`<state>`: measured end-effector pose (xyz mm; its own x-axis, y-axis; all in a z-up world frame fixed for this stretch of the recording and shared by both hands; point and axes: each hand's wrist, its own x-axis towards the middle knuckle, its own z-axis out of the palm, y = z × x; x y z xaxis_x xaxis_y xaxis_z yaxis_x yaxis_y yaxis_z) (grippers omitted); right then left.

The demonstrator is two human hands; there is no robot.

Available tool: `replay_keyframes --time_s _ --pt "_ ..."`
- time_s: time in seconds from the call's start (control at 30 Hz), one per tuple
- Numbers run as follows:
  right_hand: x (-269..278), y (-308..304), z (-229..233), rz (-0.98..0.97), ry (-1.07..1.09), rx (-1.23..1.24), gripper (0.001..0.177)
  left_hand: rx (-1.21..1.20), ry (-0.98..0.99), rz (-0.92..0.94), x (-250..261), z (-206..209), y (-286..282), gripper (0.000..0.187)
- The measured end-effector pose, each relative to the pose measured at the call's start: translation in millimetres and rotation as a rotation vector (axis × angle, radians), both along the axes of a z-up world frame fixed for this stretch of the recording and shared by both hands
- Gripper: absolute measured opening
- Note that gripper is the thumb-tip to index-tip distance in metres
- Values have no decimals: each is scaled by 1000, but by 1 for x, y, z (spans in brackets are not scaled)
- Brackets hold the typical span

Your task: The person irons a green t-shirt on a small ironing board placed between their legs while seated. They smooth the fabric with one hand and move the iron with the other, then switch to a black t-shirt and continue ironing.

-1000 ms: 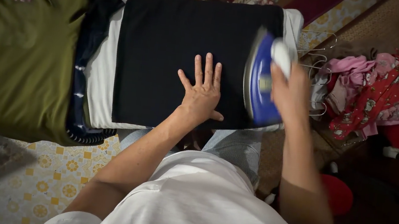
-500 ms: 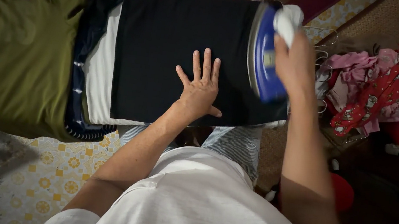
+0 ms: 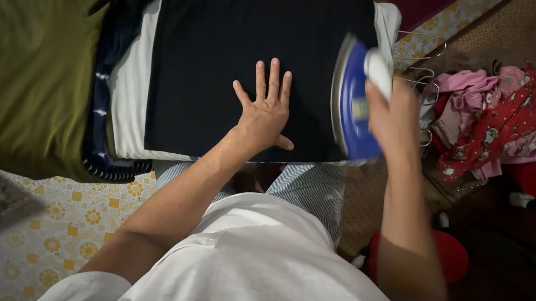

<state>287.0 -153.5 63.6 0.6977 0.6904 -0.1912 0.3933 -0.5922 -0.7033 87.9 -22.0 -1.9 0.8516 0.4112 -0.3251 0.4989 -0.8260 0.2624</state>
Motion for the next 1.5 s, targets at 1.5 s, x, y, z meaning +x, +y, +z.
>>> replay_keyframes --time_s 1.5 --pt "-12 53 1 270 -28 -51 35 -176 -107 161 -81 -1 14 154"
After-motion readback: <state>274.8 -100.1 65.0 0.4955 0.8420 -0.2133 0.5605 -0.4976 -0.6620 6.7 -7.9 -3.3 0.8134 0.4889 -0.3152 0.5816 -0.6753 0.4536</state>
